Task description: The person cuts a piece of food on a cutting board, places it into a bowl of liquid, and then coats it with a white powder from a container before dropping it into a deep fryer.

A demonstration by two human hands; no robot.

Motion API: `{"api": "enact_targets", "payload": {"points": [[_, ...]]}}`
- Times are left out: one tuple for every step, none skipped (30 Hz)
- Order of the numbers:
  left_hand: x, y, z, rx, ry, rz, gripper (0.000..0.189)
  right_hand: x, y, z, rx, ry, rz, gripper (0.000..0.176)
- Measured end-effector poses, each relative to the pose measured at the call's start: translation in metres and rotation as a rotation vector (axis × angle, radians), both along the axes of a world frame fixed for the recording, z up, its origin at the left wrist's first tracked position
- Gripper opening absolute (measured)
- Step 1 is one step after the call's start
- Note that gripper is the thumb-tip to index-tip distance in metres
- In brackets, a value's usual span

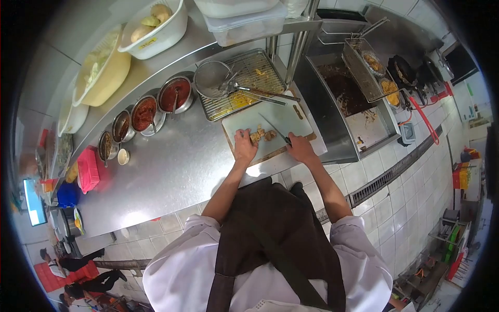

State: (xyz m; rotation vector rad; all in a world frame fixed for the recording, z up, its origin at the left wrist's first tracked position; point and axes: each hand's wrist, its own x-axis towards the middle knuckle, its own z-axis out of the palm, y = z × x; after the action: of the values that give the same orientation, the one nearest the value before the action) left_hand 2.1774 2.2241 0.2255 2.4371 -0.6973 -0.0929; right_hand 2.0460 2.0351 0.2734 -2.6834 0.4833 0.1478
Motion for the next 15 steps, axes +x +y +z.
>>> {"api": "enact_targets", "payload": {"points": [[0.002,0.003,-0.004,-0.041,0.024,-0.004,0.060,0.001,0.001,0.002,0.027,0.030,0.033,0.031],[0.005,0.007,-0.008,-0.040,0.026,0.000,0.060,0.000,0.000,0.003,0.028,0.032,0.037,0.031],[0.009,0.011,-0.010,-0.126,-0.004,-0.041,0.059,-0.001,-0.001,0.003,0.027,0.044,0.061,0.032],[0.013,0.016,-0.012,-0.211,-0.033,-0.082,0.059,-0.003,-0.002,0.002,0.026,0.056,0.086,0.032],[0.016,0.020,-0.014,-0.209,-0.029,-0.077,0.059,-0.005,-0.001,0.001,0.028,0.060,0.090,0.032],[0.020,0.023,-0.016,-0.240,0.064,-0.096,0.055,-0.006,-0.001,0.003,0.059,0.050,0.033,0.031],[0.021,0.026,-0.017,-0.270,0.158,-0.114,0.052,-0.008,0.001,0.004,0.091,0.041,-0.024,0.031],[0.022,0.029,-0.019,-0.268,0.160,-0.106,0.052,-0.011,0.003,0.001,0.093,0.045,-0.017,0.031],[0.023,0.030,-0.021,-0.283,0.147,-0.109,0.049,-0.014,0.004,0.000,0.110,0.022,-0.014,0.030],[0.023,0.032,-0.023,-0.299,0.135,-0.112,0.047,-0.017,0.006,-0.001,0.128,0.001,-0.012,0.029],[0.023,0.033,-0.025,-0.298,0.137,-0.107,0.047,-0.021,0.010,-0.003,0.129,0.004,-0.007,0.029],[0.022,0.032,-0.022,-0.317,0.137,-0.100,0.045,-0.024,0.017,0.004,0.168,-0.034,0.025,0.029],[0.022,0.032,-0.021,-0.336,0.137,-0.094,0.044,-0.027,0.023,0.008,0.207,-0.071,0.057,0.028],[0.022,0.031,-0.019,-0.336,0.138,-0.092,0.044,-0.028,0.030,0.012,0.208,-0.070,0.059,0.028],[0.021,0.031,-0.018,-0.340,0.131,-0.090,0.046,-0.030,0.037,0.014,0.199,-0.042,0.062,0.029]]}}
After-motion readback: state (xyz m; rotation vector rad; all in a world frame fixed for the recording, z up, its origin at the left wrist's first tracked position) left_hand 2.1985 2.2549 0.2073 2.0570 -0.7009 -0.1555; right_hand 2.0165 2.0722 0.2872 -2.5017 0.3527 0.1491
